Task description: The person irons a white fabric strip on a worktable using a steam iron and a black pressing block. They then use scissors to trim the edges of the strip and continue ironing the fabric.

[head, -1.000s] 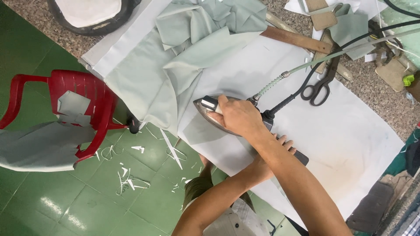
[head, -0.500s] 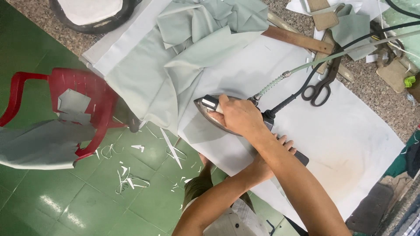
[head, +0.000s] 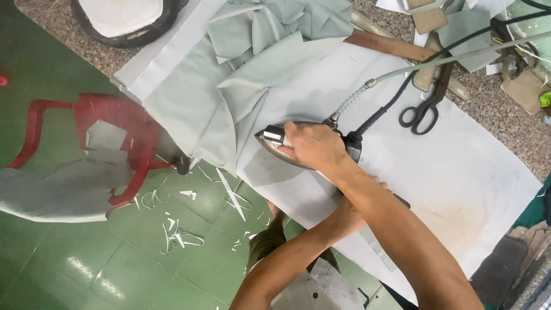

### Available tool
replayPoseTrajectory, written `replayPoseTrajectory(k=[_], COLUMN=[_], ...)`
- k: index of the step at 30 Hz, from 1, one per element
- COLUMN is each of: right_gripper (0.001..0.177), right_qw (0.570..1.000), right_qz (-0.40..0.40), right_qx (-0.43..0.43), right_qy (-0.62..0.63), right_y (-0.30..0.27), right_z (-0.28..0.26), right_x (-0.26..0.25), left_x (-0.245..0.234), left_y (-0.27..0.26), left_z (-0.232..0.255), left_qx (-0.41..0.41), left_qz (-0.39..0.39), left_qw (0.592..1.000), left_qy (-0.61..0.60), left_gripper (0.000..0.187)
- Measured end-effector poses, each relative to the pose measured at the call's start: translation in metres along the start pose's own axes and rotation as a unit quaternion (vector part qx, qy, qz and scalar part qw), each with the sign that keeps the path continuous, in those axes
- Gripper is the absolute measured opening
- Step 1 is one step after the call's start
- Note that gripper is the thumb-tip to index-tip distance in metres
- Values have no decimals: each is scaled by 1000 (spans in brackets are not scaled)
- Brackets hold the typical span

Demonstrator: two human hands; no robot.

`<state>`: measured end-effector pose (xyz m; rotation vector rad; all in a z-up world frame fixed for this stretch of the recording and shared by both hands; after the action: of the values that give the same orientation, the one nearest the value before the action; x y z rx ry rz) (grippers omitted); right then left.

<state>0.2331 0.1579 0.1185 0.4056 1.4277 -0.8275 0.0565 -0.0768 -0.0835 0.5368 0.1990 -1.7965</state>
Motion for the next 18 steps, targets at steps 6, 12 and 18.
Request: replayPoseTrajectory(k=[6, 12, 18], right_gripper=[42, 51, 50], right_qw=[996, 988, 985], right_qz=[42, -3, -93], right_qx=[8, 137, 147], right_qy=[-76, -77, 3], right_y=[-16, -92, -154], right_z=[39, 124, 103], right_x=[-22, -27, 20], left_x=[-161, -277, -352], left_y=[44, 59, 60], left_z=[79, -18, -68], left_qx=[185, -67, -175], left_qz=[28, -239, -226], left_qw=[978, 927, 931], left_qy=[92, 280, 225], left_gripper=[10, 86, 87])
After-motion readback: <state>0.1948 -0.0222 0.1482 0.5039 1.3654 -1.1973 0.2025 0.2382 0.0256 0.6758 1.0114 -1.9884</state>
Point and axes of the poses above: each hand's wrist, its own y-axis towards the middle knuckle, its own x-axis out of the palm, z = x × y, the point moved 10 cm from there along y, towards the middle knuckle, and after that the axes turned 15 degrees about -y, right-handed, at the moved point
